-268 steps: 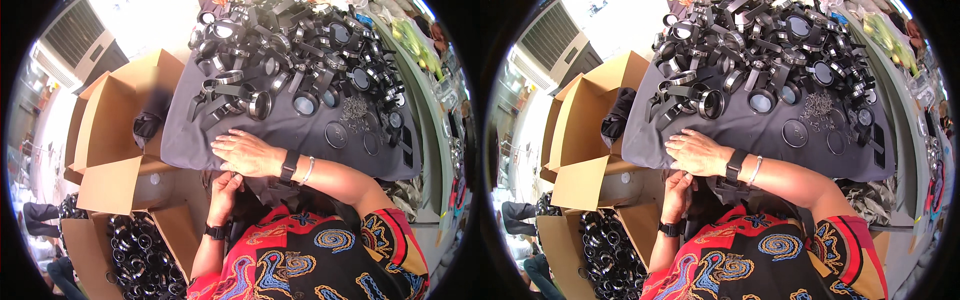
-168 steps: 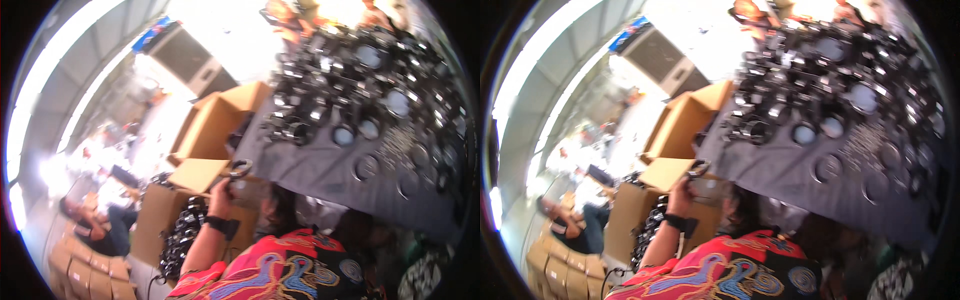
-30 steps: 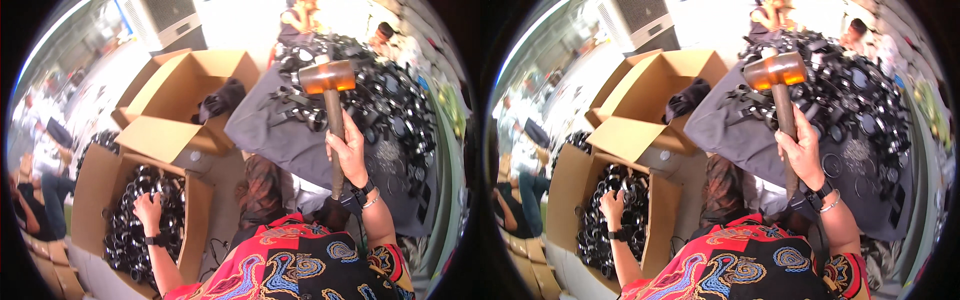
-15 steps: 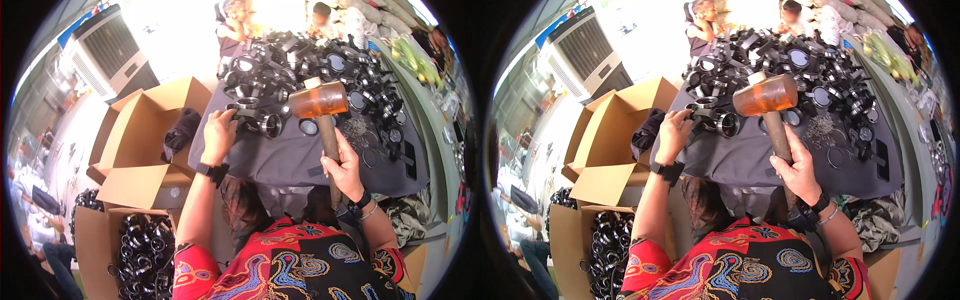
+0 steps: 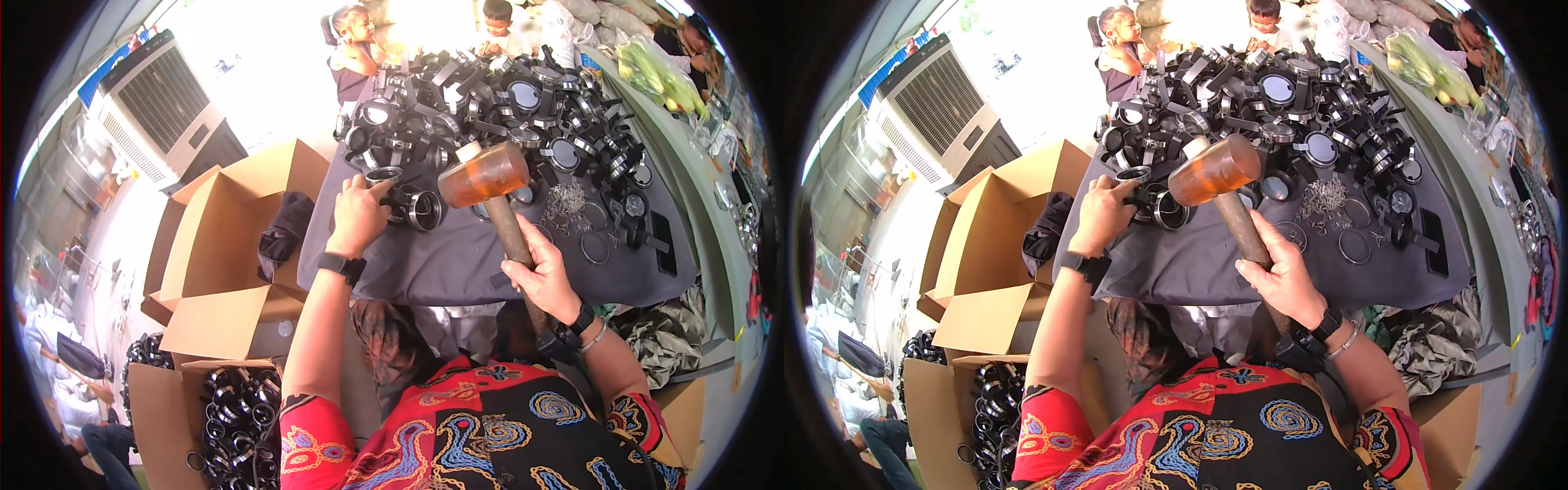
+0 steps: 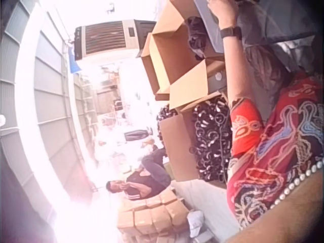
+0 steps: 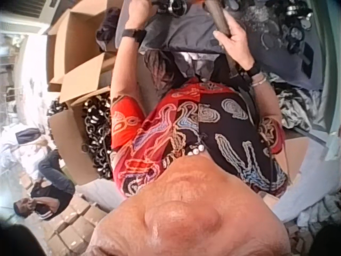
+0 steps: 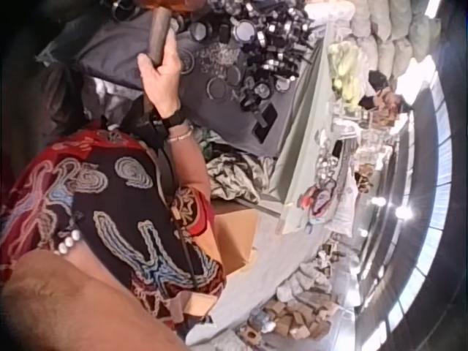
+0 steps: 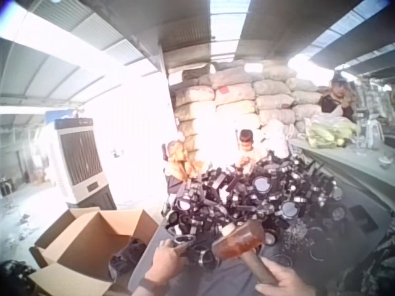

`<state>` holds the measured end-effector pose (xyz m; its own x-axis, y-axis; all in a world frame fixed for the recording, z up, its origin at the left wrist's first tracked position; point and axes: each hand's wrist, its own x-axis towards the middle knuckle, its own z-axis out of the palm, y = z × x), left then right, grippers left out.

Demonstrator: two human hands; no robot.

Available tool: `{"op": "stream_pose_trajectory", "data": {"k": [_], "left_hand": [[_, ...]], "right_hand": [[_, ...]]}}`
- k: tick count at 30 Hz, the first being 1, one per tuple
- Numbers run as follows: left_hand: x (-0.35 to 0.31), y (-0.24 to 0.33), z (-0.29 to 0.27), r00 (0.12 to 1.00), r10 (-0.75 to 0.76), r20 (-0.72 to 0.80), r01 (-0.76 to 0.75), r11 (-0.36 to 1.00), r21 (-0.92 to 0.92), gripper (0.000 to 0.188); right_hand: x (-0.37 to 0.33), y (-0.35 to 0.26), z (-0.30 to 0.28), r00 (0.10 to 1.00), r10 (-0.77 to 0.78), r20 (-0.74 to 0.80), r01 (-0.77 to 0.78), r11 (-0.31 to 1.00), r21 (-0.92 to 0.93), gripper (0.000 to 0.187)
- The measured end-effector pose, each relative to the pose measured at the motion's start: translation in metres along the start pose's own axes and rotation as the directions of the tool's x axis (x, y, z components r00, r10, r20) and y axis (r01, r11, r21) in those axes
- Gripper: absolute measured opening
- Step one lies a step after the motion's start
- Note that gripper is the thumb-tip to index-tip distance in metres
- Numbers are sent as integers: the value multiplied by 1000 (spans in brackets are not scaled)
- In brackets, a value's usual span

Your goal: The person assembles magnifying glasses by picking up a handle and a lens, fitting them together, and occasionally using a hammer to secure the lens into the handle. The person places the finished magnifying glasses into a cardboard box.

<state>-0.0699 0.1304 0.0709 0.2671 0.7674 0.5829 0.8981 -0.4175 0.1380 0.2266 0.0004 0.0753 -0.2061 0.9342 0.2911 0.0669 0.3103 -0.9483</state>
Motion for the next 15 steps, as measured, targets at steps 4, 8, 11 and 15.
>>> {"op": "stream_pose_trajectory", "data": {"k": [4,8,11,15], "left_hand": [[12,1,1,998,57,32,-53,993,-107,33],[16,4,-21,999,-11,31,20,951,-308,20],[12,15,-42,990,-139,1,129,913,-387,16],[-46,-27,-48,880,-465,-93,323,732,-600,15]], "right_hand": [[-1,5,-3,999,-38,7,38,998,-57,71],[-1,0,-6,1000,6,15,-5,1000,-29,71],[2,1,-5,1000,10,-22,-9,999,33,72],[5,-3,1,999,17,-27,-14,997,77,71]]}}
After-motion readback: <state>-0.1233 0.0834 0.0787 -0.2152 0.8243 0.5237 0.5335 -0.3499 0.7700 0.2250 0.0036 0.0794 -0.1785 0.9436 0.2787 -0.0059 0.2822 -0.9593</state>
